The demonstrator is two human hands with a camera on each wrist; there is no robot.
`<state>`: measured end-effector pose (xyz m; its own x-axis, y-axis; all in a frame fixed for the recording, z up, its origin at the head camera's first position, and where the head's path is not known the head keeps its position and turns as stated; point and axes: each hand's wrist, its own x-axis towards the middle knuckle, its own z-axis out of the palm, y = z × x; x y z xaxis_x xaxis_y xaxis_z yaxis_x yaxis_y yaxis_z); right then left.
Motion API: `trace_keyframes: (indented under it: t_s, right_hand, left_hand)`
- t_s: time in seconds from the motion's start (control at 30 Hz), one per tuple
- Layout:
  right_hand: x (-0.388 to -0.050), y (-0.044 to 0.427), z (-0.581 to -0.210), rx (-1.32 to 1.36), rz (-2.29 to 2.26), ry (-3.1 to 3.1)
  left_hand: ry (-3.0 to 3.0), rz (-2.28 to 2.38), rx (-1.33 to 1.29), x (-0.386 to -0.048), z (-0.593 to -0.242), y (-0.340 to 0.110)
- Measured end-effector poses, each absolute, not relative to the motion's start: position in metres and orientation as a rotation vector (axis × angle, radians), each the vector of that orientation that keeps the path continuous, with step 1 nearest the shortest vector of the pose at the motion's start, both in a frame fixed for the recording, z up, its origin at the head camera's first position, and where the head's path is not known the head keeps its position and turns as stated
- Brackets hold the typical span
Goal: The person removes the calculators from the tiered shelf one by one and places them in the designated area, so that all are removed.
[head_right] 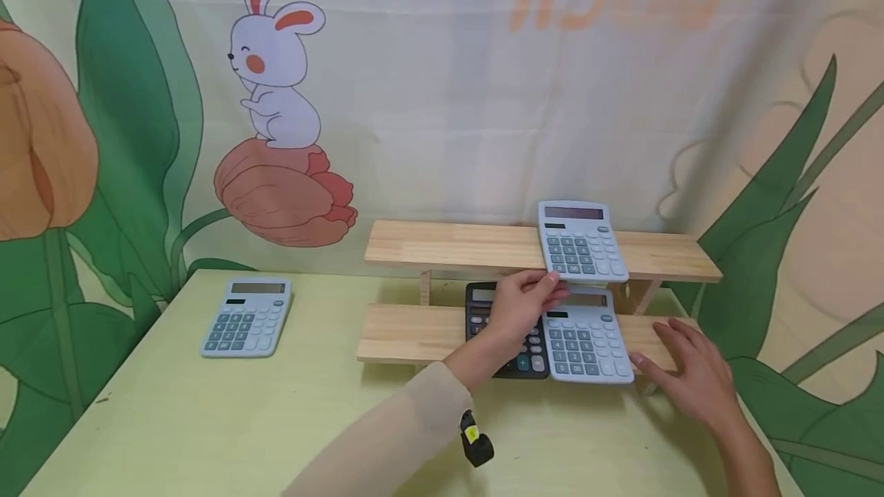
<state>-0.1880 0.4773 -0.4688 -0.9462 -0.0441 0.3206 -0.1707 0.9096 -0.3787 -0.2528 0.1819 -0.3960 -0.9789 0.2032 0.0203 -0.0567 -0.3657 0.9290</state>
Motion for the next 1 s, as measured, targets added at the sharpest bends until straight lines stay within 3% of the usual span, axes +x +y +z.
trace_keyframes:
  t_s: [0.7,1.0]
  right_hand:
    - [-0.187,0.479,-0.471,0.178,0.578,-2.749]
    - [-0.186,0.478,-0.471,0.166,0.588,-2.757]
  left_hand:
    - [1.576,2.392,0.143,-0.23,-0.388,0.159]
    - [1.452,2.459,0.098,-0.24,-0.386,0.165]
